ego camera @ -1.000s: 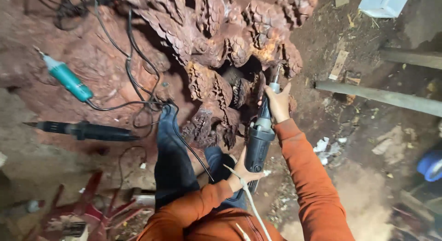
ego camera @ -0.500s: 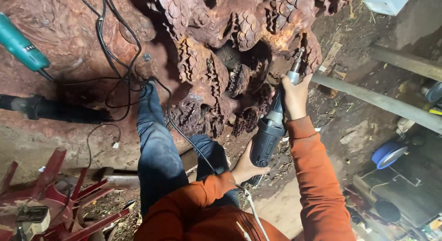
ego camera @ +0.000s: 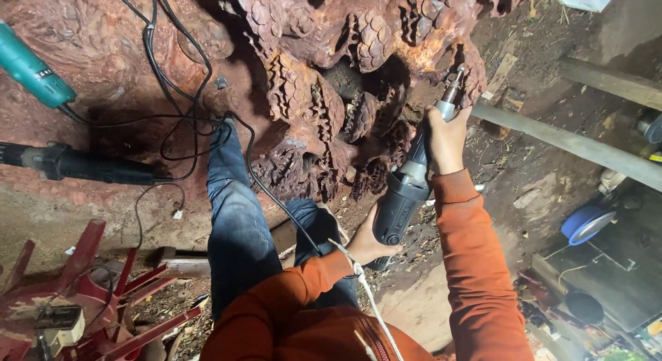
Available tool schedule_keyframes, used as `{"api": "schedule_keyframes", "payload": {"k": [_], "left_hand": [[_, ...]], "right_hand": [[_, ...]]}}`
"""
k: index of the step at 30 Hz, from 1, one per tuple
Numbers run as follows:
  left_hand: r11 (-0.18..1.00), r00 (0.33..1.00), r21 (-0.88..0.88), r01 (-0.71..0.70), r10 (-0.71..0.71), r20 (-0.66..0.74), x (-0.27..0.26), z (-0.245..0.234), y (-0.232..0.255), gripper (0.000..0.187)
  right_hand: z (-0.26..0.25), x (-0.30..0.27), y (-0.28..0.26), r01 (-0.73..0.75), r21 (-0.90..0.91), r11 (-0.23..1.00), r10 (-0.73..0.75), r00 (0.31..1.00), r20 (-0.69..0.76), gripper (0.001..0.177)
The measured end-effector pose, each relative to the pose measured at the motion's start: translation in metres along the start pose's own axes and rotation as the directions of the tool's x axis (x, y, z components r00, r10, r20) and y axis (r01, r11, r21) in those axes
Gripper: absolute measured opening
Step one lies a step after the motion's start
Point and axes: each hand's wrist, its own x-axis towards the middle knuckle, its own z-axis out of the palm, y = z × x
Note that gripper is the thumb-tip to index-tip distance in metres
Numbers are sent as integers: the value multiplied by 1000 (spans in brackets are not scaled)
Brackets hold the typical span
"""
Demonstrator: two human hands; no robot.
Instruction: Carving and refining a large wooden root sculpture using rotary power tools.
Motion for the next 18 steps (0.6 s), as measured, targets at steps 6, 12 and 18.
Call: {"api": "schedule_keyframes", "payload": {"k": [6, 12, 18], "left_hand": [[1000, 1000, 7, 4, -4, -11, -6, 1, 9, 123], [999, 1000, -32, -15, 15, 18, -8, 3, -8, 123], [999, 999, -27, -37, 37, 3, -7, -2, -4, 122]], "right_hand": [[-2, 4, 5, -13, -12, 1000, 13, 1000, 11, 80], [0, -46, -43, -50, -46, 998, 52, 997, 56, 100], [1, -2, 19, -21, -11, 1000, 21, 997, 75, 101]]}}
